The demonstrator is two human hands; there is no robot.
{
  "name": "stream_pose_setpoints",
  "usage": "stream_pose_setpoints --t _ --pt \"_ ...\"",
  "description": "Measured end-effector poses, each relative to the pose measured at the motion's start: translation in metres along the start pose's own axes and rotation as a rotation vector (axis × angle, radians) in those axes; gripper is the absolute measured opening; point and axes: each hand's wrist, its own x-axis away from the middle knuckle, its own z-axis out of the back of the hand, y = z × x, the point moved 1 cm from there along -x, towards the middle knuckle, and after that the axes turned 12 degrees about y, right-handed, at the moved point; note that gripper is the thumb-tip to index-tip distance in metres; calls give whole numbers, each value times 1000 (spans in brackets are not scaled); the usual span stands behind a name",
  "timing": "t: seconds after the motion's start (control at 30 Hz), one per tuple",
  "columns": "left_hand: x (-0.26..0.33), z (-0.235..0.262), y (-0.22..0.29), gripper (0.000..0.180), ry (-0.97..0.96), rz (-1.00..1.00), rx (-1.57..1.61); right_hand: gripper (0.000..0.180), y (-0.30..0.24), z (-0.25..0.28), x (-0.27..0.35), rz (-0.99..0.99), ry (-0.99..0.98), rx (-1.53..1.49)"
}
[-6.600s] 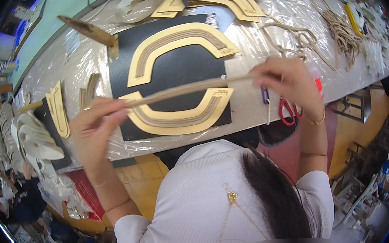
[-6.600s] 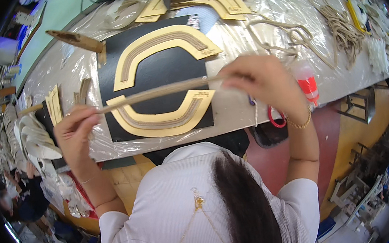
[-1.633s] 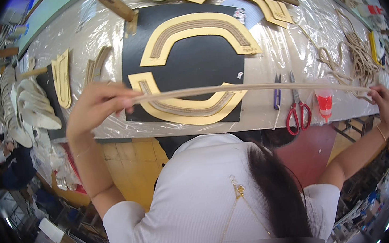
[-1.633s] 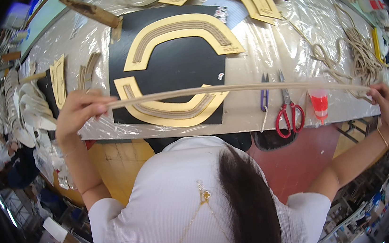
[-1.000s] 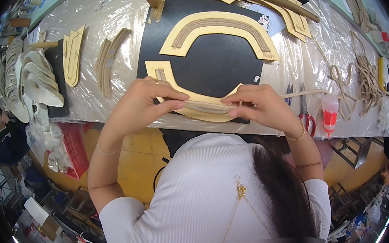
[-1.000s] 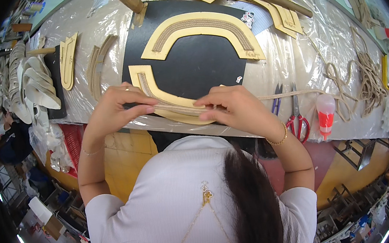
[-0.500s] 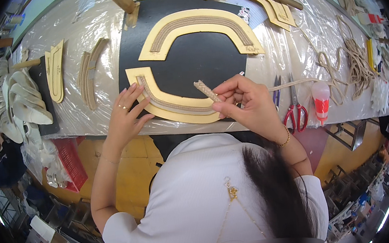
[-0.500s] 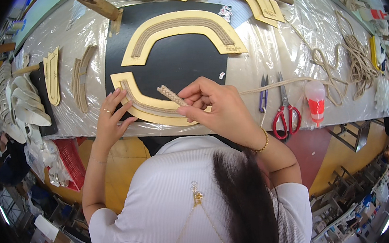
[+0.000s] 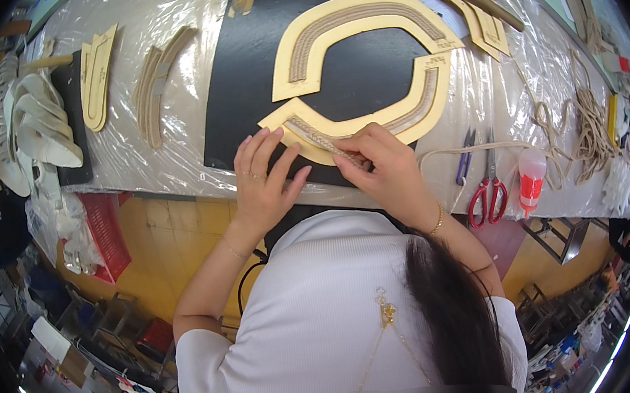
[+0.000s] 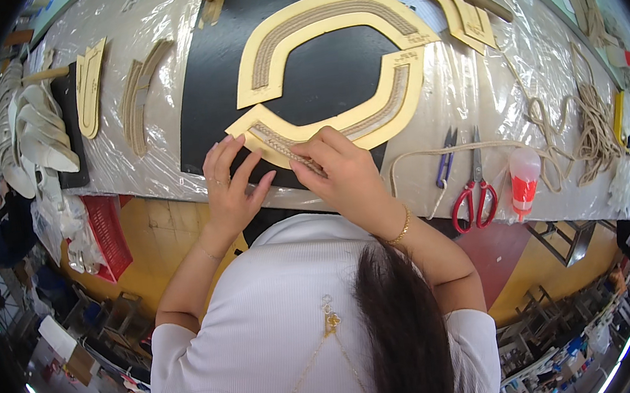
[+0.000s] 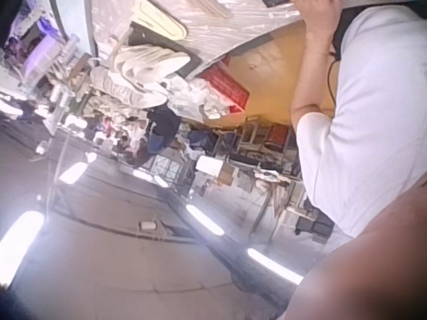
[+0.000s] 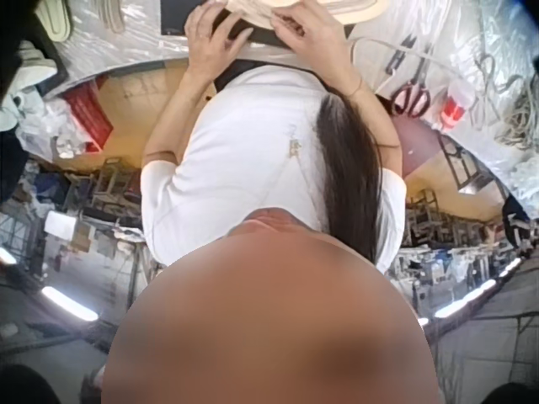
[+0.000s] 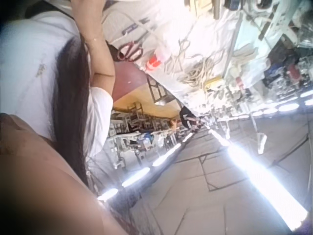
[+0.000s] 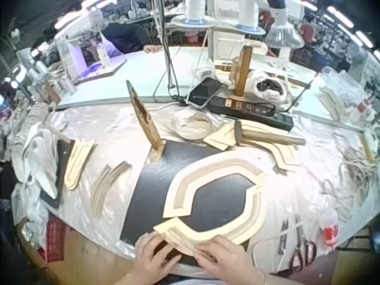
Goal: The person assembles a decorative letter by applying glue to a rope and pressing it into a channel on a wooden letter-shaped piece. They repeatedly cut rope segments, apply glue, and press the rope into place, smoothing it with a small tool. The process continues across multiple segments of the letter's outline.
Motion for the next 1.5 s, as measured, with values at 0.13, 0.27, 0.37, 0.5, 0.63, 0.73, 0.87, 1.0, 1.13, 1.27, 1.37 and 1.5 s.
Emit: stream_pose_setpoints --t 0.13,0.27,0.37,0.5,0.63,0.73,0.87,1.0,1.13,1.27,1.37,1.5 --pt "0 3 -13 41 -65 -5 6 19 9 -27 0 166 42 91" --pt "0 0 -16 49 -44 -3 57 16 14 -44 -6 295 86 221" --pt "1 -2 -16 60 -34 18 40 14 14 -48 -7 295 75 263" --pt "2 -3 -14 71 -51 1 -8 14 14 -49 -6 263 55 293" --pt "3 -5 -14 72 -59 -18 -40 14 13 -49 -5 262 56 308" --pt "2 -7 -12 72 -74 -30 -91 17 12 -49 -4 259 42 327" --pt "-3 -7 -5 71 -129 -45 -161 20 9 -47 -3 234 -13 347" --pt "-9 2 0 69 -308 -104 -286 25 3 -34 0 159 -84 245" --pt "-14 4 2 70 -341 -112 -308 27 3 -8 7 105 -189 204" --pt "-14 3 4 67 -337 -97 -307 28 9 -1 11 156 -214 182" --pt "-14 5 5 62 -348 -85 -300 29 13 -3 11 225 -165 213" --pt "-12 7 6 58 -369 -81 -283 29 17 -3 9 259 -157 256"
